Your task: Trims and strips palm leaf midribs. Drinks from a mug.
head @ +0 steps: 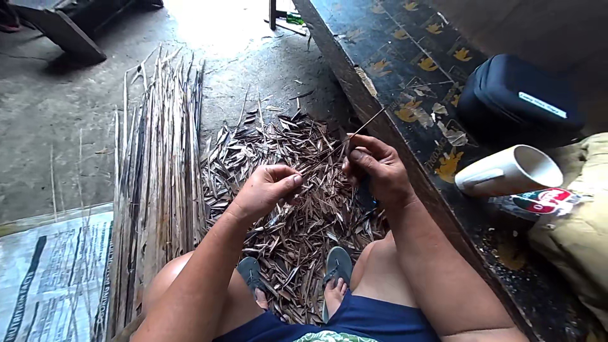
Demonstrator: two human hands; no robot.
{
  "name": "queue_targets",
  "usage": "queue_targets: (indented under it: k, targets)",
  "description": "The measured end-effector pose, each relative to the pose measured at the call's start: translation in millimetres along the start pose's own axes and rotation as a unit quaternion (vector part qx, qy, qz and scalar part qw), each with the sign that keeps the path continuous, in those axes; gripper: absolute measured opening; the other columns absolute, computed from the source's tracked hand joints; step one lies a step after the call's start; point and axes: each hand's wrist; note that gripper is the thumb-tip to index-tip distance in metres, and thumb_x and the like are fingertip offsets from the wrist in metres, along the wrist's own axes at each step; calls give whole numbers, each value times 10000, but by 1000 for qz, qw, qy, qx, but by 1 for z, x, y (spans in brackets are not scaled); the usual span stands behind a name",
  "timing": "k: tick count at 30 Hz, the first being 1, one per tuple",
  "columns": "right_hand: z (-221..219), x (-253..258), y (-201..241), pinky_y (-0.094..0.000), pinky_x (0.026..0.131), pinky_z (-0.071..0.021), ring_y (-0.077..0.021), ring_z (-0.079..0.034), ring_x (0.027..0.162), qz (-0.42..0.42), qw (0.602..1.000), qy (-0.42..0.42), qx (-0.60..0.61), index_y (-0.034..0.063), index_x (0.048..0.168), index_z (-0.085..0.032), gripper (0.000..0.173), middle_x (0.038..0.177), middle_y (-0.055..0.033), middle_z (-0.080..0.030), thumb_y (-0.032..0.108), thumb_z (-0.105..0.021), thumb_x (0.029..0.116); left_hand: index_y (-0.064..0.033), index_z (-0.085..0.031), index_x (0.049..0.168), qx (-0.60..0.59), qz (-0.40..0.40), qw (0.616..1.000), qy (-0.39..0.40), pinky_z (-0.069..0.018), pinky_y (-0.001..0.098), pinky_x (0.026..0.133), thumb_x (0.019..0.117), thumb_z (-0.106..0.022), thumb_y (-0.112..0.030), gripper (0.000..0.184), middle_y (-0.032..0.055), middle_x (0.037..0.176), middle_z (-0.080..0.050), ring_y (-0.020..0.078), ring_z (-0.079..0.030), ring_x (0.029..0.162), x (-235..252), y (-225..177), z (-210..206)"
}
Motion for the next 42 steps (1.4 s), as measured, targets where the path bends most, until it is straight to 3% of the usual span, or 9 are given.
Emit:
queue_targets:
  k: [3,9,12,16,19,22,29,35,42]
  targets:
    - [9,2,5,-241,503,-559,-94,-626,557,28,999,-24,13,123,1339,-641,316,831,-64,-712,129,-535,1041,-17,-721,978,14,-9,1000,-15,-472,201,530,1013,-609,-121,156,64,767,-683,75,-563,572,1,3,1]
    - [20,6,12,-225,525,-558,-88,-629,603,81,986,-134,50,128,1377,-567,322,894,-36,-691,137,-430,1086,-62,-763,1033,84,-70,990,-89,-497,224,551,982,-653,-120,135,16,761,-692,67,-570,576,-2,9,5]
    - [29,6,18,-222,539,-563,-84,-632,614,100,978,-169,68,170,1402,-521,319,890,-11,-677,181,-396,1108,-99,-769,1116,143,-105,976,-128,-564,238,642,941,-723,-121,182,-11,911,-732,66,-646,692,-4,9,6]
    - [8,-2,17,-257,490,-558,-97,-621,549,24,998,-56,-5,214,1373,-579,333,803,-18,-691,231,-524,1045,-105,-771,1108,223,-165,950,-145,-567,230,666,961,-688,-150,175,-22,950,-708,49,-643,732,-1,11,5]
    - [-21,-6,5,-276,523,-573,-120,-644,576,-93,994,42,-38,131,1390,-582,390,806,-70,-707,165,-580,1002,-106,-764,1111,240,-164,949,-124,-565,236,638,1005,-631,-174,183,-24,902,-699,52,-633,690,0,11,2]
    - [-37,-5,-10,-260,543,-566,-118,-638,585,-145,985,90,-21,99,1420,-570,400,822,-93,-705,145,-576,1023,-100,-760,1082,232,-156,955,-104,-566,249,638,1006,-632,-174,166,-18,885,-695,64,-634,688,1,11,-2]
    - [-39,-5,-19,-251,552,-570,-103,-637,585,-127,988,87,-2,71,1374,-620,351,838,-89,-715,95,-563,1028,-98,-754,984,185,-147,969,-79,-538,246,587,1013,-603,-168,170,-11,812,-672,82,-605,632,2,11,-4]
    - [-36,-4,-21,-242,554,-559,-100,-632,593,-78,995,65,-5,53,1360,-635,344,851,-95,-722,84,-548,1029,-85,-767,1047,152,-125,978,-64,-518,231,562,1017,-596,-167,192,-5,802,-690,72,-588,599,2,9,-3]
    - [-18,2,-13,-262,550,-569,-110,-631,586,-31,999,17,9,104,1374,-625,359,822,-73,-704,97,-532,1027,-83,-769,1040,150,-111,981,-49,-521,215,577,1011,-615,-172,180,-18,802,-696,50,-593,613,0,9,-1]
Point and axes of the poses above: each hand's wrist, its own x-axis towards the middle knuckle, its own z-axis out of the back of the hand, y = z × x
